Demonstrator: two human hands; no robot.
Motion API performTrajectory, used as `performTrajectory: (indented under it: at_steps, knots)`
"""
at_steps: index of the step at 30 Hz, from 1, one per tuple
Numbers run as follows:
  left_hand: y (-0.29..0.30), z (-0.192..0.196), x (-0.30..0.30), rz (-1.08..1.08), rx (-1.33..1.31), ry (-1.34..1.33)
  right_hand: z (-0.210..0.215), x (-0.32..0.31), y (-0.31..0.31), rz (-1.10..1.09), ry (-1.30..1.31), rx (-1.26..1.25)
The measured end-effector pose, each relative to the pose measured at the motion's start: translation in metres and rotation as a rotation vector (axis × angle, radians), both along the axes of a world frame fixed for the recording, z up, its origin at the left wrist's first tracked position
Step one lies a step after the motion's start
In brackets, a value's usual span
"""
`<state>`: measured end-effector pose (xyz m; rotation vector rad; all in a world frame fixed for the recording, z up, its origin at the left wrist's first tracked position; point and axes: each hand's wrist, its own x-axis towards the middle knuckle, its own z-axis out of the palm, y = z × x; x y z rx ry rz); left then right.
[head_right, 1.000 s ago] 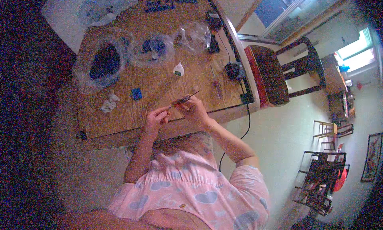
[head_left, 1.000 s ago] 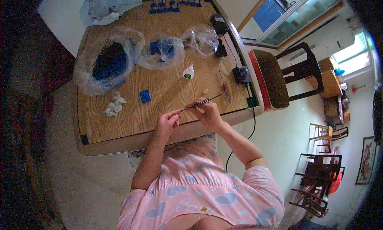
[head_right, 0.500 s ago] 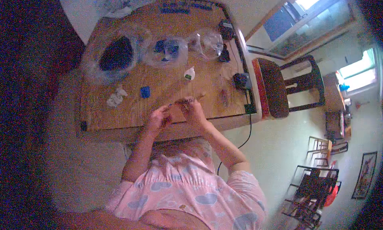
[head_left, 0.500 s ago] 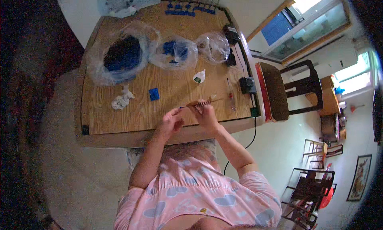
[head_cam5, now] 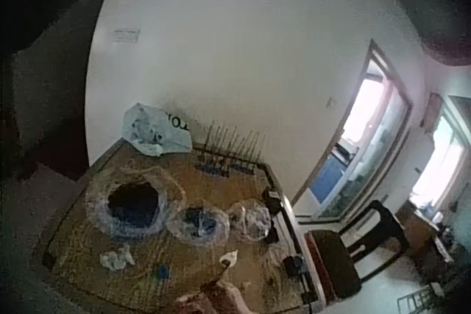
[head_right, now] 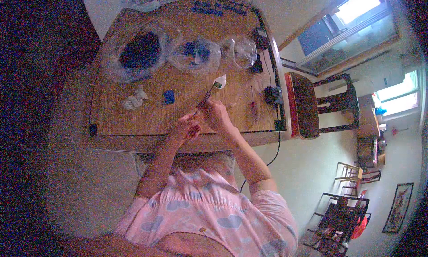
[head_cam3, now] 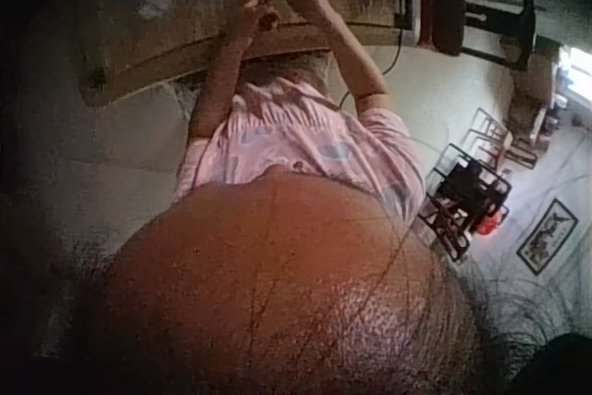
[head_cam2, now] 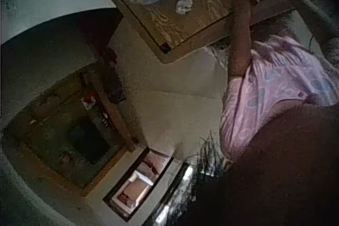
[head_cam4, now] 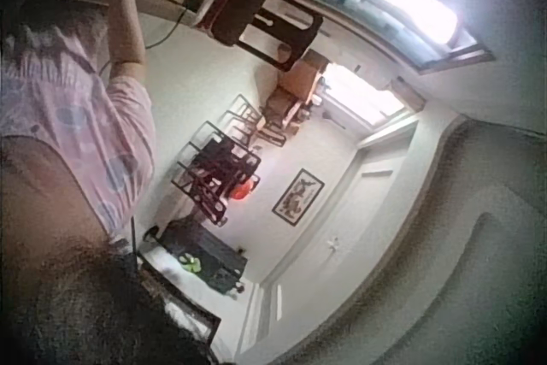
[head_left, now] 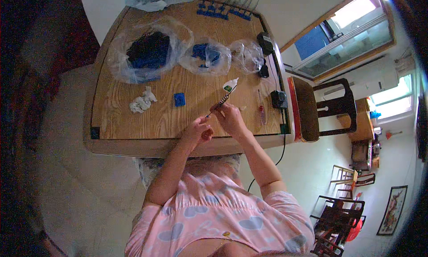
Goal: The person picks up a blue plastic part and a metal spring, applies glue to the part, and joins them together. After wiping the assembly with a cloth, they apply more glue and attach a second blue plastic part to the other end of the spring.
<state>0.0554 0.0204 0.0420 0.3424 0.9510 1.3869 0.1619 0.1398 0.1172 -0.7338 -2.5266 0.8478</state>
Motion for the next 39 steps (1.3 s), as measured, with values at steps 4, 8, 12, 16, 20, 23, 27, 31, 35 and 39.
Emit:
performTrajectory:
  at_steps: [4,8,12,16,20,23,27,31,35,39]
  knots:
    - [-0.002,0.005,0.001,-0.001,-0.018,0.050,0.004,-0.003,-0.004,-0.052,-0.055,-0.045]
    - [-0.002,0.007,-0.003,-0.015,0.012,-0.020,0.006,-0.008,-0.011,-0.066,-0.050,0.022]
    - [-0.003,0.003,-0.003,0.012,0.026,-0.058,-0.006,-0.001,-0.015,-0.044,-0.002,0.151]
    - [0.001,-0.010,-0.003,0.014,0.065,-0.047,-0.016,0.000,-0.015,-0.039,0.039,0.181]
    - [0.003,-0.014,-0.002,0.007,0.082,-0.051,-0.020,0.001,-0.016,-0.088,0.009,0.216]
    - [0.002,-0.014,0.001,0.041,0.105,-0.106,-0.022,0.004,-0.016,-0.115,0.002,0.206]
    - [0.003,-0.015,-0.002,-0.013,0.097,-0.020,-0.031,0.004,-0.012,-0.085,0.169,0.137]
    - [0.005,-0.026,-0.004,-0.031,0.092,-0.028,-0.012,0.001,-0.020,-0.101,0.088,0.148]
    - [0.003,-0.022,-0.003,-0.005,0.062,-0.001,-0.013,0.002,-0.018,-0.106,0.110,0.102]
    - [-0.001,-0.010,0.000,-0.005,0.073,0.014,-0.008,0.005,-0.016,-0.065,0.112,0.079]
